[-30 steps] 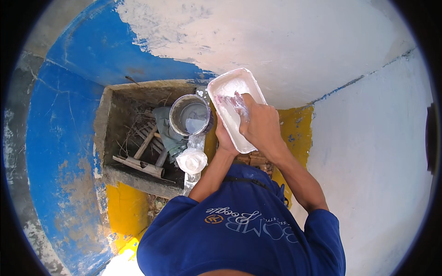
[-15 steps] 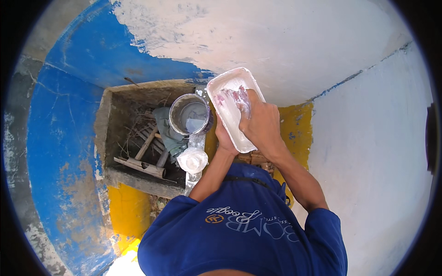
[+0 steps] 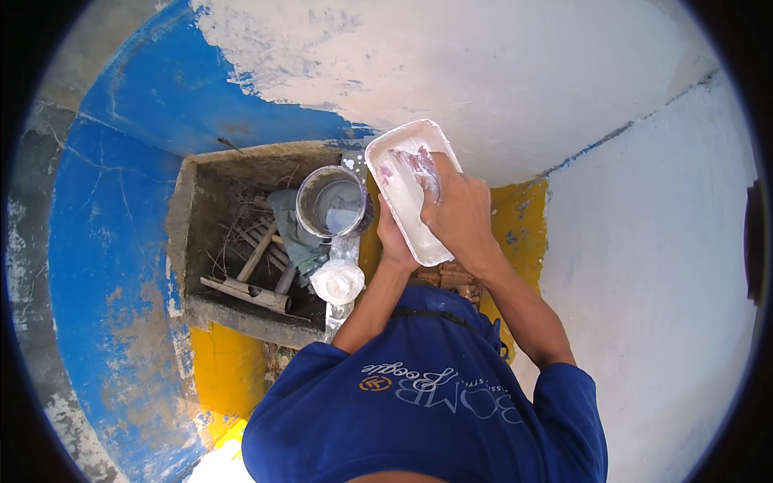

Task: The person mixes a white substance in a container by hand and uses a spreader to apply the substance onto a wall surface.

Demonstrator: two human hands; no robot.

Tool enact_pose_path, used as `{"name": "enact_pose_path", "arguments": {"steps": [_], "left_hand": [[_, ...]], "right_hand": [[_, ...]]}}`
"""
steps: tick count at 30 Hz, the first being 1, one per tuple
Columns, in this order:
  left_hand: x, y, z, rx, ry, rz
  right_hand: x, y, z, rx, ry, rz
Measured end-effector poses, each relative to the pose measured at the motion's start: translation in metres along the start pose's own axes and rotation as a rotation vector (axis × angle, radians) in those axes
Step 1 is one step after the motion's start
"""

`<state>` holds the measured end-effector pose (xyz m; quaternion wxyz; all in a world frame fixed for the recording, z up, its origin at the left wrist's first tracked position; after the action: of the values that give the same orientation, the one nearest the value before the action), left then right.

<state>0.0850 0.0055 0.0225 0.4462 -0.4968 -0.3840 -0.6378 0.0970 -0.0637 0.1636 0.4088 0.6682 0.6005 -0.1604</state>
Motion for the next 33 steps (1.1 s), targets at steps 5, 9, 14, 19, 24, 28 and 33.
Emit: {"name": "enact_pose_path", "arguments": {"steps": [5, 9, 14, 19, 24, 28, 33], "left_hand": [[-0.005, 0.002, -0.003, -0.040, 0.042, 0.055], [-0.009, 0.001, -0.009, -0.102, 0.049, 0.147], [-0.020, -0.004, -0.027, -0.202, -0.027, 0.228], [-0.005, 0.000, -0.016, -0.156, -0.222, 0.000], [-0.017, 0.000, -0.020, -0.176, -0.163, 0.065], [-0.010, 0.002, -0.013, -0.124, -0.084, 0.071], [-0.020, 0.003, -0.010, -0.097, -0.030, 0.145]], "right_hand": [[-0.010, 0.006, 0.003, -0.106, -0.141, -0.016], [0.013, -0.007, 0.026, 0.079, -0.271, -0.251], [0.030, -0.007, 0.032, 0.188, -0.116, -0.267], [0.004, 0.007, 0.032, 0.149, 0.129, -0.025], [0.017, 0.003, 0.014, 0.091, -0.079, -0.337], [0.019, 0.016, 0.020, 0.138, -0.104, -0.269], [0.021, 0.004, 0.015, 0.068, -0.051, -0.238]]}}
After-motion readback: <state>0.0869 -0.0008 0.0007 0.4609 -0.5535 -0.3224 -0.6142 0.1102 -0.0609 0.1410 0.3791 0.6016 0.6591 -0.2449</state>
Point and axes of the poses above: each hand's wrist, its own y-axis towards the middle knuckle, its own x-axis out of the palm, z = x × y, the point moved 8 cm from there along y, towards the middle knuckle, and after that the axes turned 2 degrees about y, right-handed, at the moved point
